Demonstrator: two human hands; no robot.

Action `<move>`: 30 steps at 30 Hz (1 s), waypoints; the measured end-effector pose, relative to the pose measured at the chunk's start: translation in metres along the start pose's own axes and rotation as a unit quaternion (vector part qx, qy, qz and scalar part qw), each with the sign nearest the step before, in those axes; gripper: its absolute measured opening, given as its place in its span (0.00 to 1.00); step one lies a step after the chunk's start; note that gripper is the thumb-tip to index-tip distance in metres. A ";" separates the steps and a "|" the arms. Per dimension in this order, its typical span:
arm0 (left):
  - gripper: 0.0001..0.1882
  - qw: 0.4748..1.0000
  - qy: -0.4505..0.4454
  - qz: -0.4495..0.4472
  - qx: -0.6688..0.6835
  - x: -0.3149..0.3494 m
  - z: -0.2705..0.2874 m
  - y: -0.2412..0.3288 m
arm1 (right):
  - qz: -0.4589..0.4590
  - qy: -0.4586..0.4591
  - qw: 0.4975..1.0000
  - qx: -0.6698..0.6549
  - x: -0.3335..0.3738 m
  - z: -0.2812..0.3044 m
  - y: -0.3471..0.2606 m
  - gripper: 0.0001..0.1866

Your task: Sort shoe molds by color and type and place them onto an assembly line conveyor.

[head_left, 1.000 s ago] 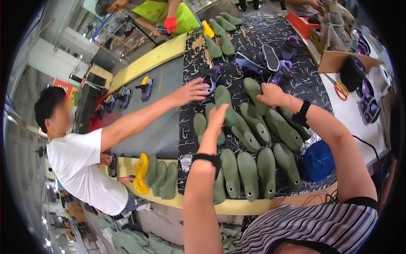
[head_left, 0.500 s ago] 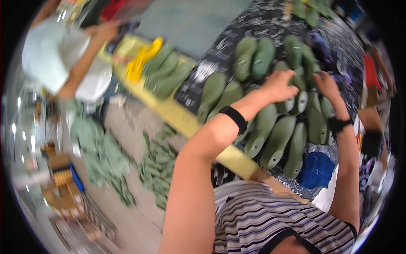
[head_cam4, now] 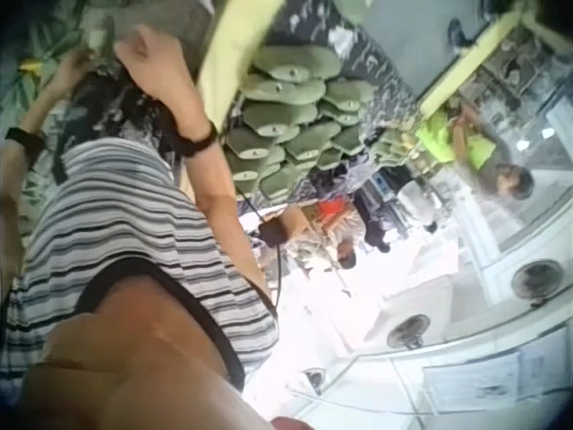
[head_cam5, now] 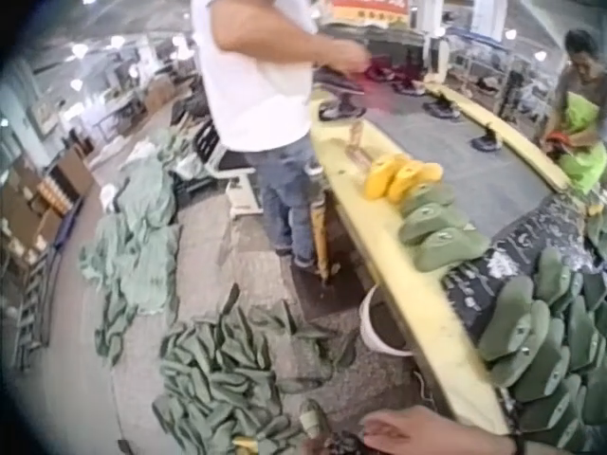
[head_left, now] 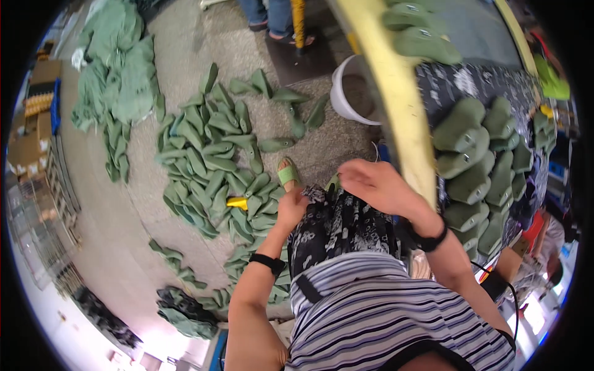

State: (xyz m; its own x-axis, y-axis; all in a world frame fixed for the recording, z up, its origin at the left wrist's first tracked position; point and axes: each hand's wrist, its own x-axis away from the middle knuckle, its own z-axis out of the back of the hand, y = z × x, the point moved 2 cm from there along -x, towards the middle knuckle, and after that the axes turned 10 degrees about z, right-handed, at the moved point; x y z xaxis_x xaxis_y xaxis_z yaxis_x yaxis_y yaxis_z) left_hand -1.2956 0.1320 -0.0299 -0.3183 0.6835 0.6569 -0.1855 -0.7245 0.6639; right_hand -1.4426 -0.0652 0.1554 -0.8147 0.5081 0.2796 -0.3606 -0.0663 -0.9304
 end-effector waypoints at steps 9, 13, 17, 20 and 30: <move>0.14 0.957 0.079 0.239 0.142 -0.091 0.039 -0.236 | -0.192 -0.204 0.937 0.210 -0.171 -0.189 0.264 0.15; 0.06 0.897 -0.002 0.321 0.304 -0.200 0.047 -0.304 | -0.201 -0.265 0.912 0.241 -0.234 -0.239 0.345 0.11; 0.08 0.775 0.128 0.398 0.475 -0.315 0.023 -0.381 | 0.040 -0.216 0.914 0.341 -0.312 -0.283 0.441 0.13; 0.15 0.788 0.029 0.400 0.468 -0.363 -0.040 -0.402 | 0.236 -0.261 0.871 0.344 -0.365 -0.332 0.477 0.25; 0.22 0.974 0.120 0.140 0.134 -0.387 -0.114 -0.361 | 0.314 -0.335 0.757 0.464 -0.413 -0.442 0.536 0.03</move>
State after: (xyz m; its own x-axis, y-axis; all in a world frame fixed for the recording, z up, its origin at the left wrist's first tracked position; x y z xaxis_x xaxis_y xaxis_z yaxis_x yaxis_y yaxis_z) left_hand -1.2117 0.1189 -0.5641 -0.5358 0.3985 0.7444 0.1787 -0.8082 0.5612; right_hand -1.0989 0.0693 -0.5631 -0.8933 -0.4032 0.1988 0.2828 -0.8477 -0.4488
